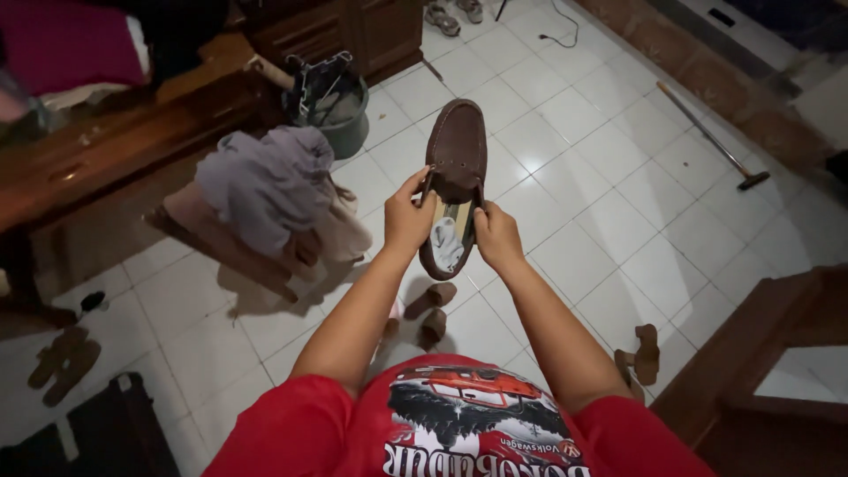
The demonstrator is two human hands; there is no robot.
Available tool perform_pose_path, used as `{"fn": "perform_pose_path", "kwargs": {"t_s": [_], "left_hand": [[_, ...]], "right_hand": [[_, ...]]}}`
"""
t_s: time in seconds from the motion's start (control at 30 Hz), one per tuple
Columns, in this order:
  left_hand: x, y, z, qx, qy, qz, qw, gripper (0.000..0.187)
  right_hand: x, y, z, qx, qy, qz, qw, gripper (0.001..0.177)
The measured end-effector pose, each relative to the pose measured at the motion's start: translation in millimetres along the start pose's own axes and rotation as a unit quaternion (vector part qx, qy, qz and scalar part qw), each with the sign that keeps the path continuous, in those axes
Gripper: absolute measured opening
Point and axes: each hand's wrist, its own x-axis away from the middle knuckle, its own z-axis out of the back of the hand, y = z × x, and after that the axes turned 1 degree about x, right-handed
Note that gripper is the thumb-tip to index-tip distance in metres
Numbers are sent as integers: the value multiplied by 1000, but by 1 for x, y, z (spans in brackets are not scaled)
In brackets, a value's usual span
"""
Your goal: The person gathers shoes from the floor and places them on a gray plastic shoe rack. They handle a gray sneaker, a white sneaker, and two brown slip-on shoes, positioning each on the rack shelves.
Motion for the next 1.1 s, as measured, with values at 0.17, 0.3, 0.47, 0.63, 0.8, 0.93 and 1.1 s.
{"fn": "perform_pose_path", "kwargs": {"t_s": [0.17,0.3,0.47,0.63,0.8,0.93,1.1], "left_hand": [[-62,-22,-15,54,-6,-10,998,50],[-120,-29,-12,59,-25,12,998,48],[-189,-39,-4,77,-30,32,996,52],[-260,-39,5,95,-16,10,995,50],[-345,-78,5,103,-2,31,994,46],[-380,-99,-1,181,-2,96,979,46],[-422,-130,-23,176,-3,137,975,42]], "right_hand": [[-54,15,-5,2,15,-31,999,47],[-96,-10,-1,-12,26,-32,999,49],[-153,-35,-13,-23,10,-50,998,63],[-217,-51,-40,-91,22,-47,995,53],[-276,-51,-62,-198,48,-44,978,42],[-309,-52,-68,-251,63,-35,965,34],[-350,-50,-64,-284,52,-55,956,31]]}}
